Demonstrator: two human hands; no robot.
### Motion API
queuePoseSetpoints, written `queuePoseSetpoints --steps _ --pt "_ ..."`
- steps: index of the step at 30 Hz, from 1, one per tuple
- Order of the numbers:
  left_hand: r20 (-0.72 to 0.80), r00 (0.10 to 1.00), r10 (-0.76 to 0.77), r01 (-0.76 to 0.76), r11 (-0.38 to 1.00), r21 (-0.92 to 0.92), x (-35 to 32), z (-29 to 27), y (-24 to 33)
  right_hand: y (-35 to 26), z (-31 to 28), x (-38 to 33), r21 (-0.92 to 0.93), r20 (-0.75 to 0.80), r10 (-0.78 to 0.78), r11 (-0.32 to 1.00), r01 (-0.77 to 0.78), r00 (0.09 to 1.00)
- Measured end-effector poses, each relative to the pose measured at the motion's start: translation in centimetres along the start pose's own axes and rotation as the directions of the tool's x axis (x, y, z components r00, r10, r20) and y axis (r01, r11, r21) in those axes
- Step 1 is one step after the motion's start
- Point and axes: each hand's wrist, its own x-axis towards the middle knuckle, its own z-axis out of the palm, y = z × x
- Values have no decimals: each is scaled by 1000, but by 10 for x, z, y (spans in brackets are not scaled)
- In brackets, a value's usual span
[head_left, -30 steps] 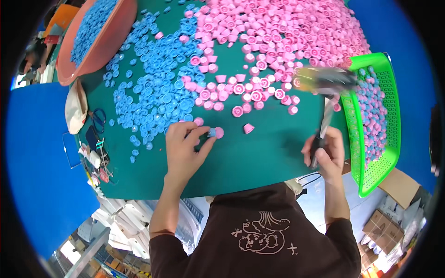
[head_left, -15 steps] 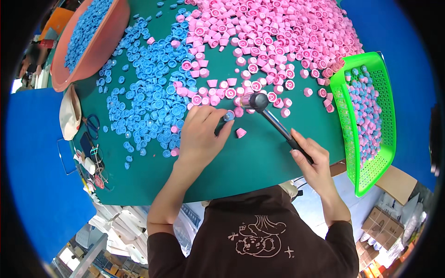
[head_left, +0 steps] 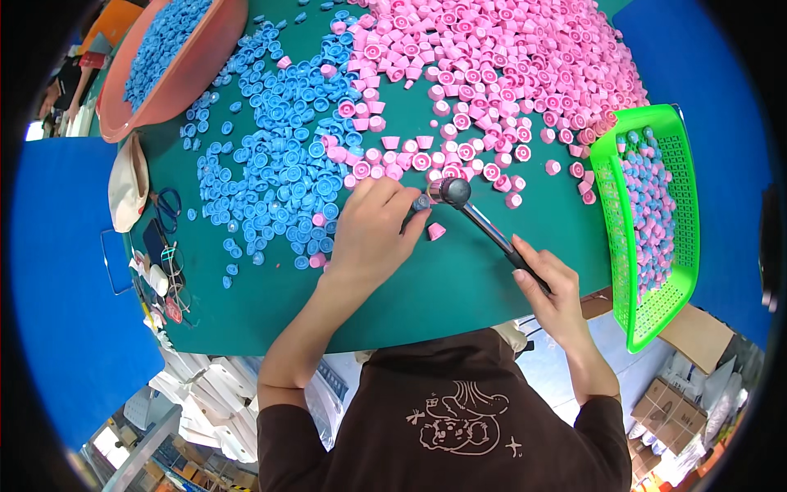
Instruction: Assembling and sorting small colorful plastic toy components using a small hammer at a workbench.
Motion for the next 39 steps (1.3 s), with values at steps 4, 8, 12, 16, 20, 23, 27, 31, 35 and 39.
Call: queuePoseSetpoints --steps 4,8,12,16,20,23,27,31,35,39 --pt "-18 1000 0 0 1000 -13 -1 2 -2 0 0 -2 1 -1 6 1000 -6 1000" --pt "-39 999 -12 10 999 -35 -5 4 -7 -1 0 0 -1 9 19 1000 -19 1000" --pt "-53 998 -21 18 999 -48 -7 2 -9 -8 -1 0 -26 -17 -72 997 71 997" --pt "-63 993 -95 95 995 -15 -9 -23 -10 -13 -2 2 -135 -12 -232 964 229 973" --pt "-191 956 -224 238 970 57 -15 -57 -29 -14 -3 7 -159 147 -40 985 63 988" --pt "-254 914 -317 351 931 101 -19 -66 -36 5 -2 7 -30 -37 -139 990 138 990" --pt "-167 970 -177 205 964 169 -20 -55 -44 10 -4 10 126 -124 30 992 -14 992" --pt "-175 969 -174 207 958 196 -11 -50 -54 10 -3 8 308 -114 235 932 -190 965" --pt "-121 974 -191 204 974 101 -2 -56 -71 17 -3 4 258 -112 171 956 -138 979" --pt "-240 945 -221 284 919 274 3 -69 -92 17 -5 3 261 -117 162 957 -127 980"
